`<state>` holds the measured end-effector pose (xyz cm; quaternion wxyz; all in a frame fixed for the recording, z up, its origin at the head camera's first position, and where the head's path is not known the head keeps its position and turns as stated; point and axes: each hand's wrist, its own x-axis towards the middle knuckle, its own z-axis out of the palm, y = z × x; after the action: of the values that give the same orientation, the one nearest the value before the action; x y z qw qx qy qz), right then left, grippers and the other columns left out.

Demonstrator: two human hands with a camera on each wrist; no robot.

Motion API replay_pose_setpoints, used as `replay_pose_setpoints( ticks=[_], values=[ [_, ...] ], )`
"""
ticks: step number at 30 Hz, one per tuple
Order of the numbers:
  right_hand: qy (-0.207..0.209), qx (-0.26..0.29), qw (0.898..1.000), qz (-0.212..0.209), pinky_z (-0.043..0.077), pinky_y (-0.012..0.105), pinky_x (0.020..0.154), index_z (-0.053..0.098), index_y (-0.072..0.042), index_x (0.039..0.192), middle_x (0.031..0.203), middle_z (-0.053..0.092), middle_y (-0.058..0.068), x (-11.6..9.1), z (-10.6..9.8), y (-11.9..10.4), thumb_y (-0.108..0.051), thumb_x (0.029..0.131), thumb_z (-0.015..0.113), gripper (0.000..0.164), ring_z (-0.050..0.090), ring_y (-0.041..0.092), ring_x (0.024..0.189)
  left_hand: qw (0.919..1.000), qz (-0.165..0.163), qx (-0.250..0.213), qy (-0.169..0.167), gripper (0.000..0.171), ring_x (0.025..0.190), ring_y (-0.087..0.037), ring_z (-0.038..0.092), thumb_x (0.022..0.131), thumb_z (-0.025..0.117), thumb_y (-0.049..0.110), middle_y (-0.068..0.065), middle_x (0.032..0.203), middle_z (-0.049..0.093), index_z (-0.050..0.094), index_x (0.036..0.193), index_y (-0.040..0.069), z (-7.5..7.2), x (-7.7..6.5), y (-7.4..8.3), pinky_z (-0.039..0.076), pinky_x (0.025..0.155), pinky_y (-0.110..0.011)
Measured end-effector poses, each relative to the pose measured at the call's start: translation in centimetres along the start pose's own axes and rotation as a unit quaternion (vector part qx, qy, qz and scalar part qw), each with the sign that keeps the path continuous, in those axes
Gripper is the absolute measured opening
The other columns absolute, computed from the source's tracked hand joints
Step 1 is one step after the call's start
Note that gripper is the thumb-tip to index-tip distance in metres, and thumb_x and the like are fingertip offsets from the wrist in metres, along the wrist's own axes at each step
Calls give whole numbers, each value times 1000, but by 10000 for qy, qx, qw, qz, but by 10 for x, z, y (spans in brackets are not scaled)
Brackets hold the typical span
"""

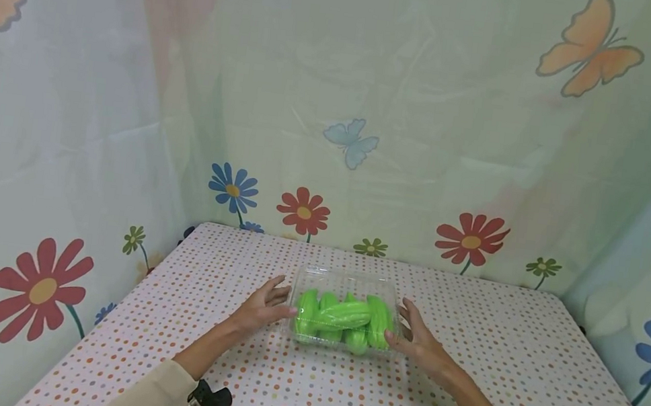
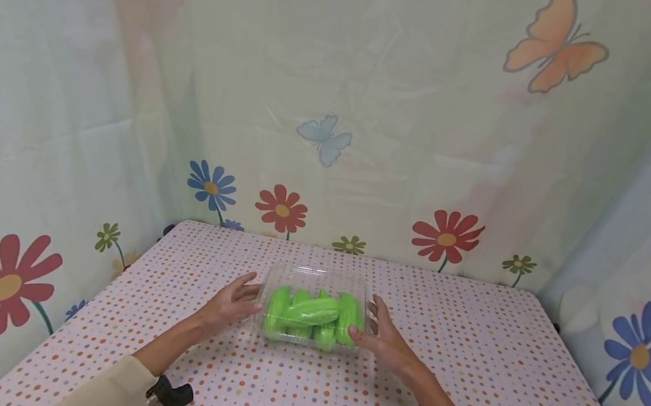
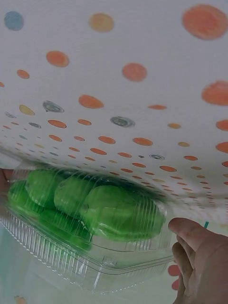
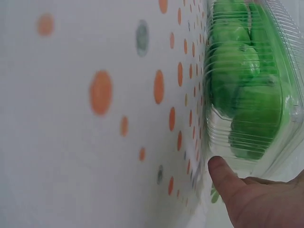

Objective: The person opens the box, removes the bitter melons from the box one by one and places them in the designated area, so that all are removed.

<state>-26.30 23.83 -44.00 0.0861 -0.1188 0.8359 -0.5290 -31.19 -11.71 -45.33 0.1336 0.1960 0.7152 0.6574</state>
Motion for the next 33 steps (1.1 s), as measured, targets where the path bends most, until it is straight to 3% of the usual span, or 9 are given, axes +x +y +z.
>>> replay_pose_setpoints(
  ticks=[5,11,17,22,28,33],
  values=[
    [-68,372,9990,226,15,79,114,-14,-5,160,164,-11,32,0,2,2,-34,101,59,98,-1,62,146,9985,-136,-521,107,94,150,-47,22,94,68,21,-29,164,17,7,161,-1,5,0,-3,29,120,-59],
    [-47,578,9981,190,18,77,115,-10,-5,160,165,-9,30,-1,3,5,-34,102,58,94,-1,59,148,9961,-164,-859,149,89,147,-48,28,91,70,16,-31,163,18,15,158,-5,7,1,-7,35,119,-52],
    [-25,1221,9925,69,13,74,118,-8,-4,159,165,-16,29,0,4,6,-26,100,61,93,-11,53,150,9906,-132,-1356,105,90,145,-48,32,89,71,11,-32,162,17,15,158,-7,7,1,-6,43,115,-40],
    [92,1437,9894,168,13,70,121,-2,-5,155,164,-15,31,1,6,6,-21,96,67,93,-7,53,151,9896,-250,-1404,172,88,145,-46,33,89,72,13,-30,163,17,19,157,-5,7,1,-7,40,118,-43],
    [128,1521,9880,246,13,69,122,-1,-4,154,165,-13,31,2,7,8,-21,94,68,92,-2,52,151,9903,-263,-1359,114,91,151,-45,21,87,74,12,-29,164,16,18,157,-6,7,0,-8,31,122,-48],
    [168,1653,9858,248,14,68,122,1,-4,155,165,-11,31,2,9,11,-19,95,68,91,1,52,151,9936,-164,-1107,174,94,150,-45,23,82,78,7,-30,162,22,21,156,-6,8,-1,-9,35,120,-44]
  ],
)
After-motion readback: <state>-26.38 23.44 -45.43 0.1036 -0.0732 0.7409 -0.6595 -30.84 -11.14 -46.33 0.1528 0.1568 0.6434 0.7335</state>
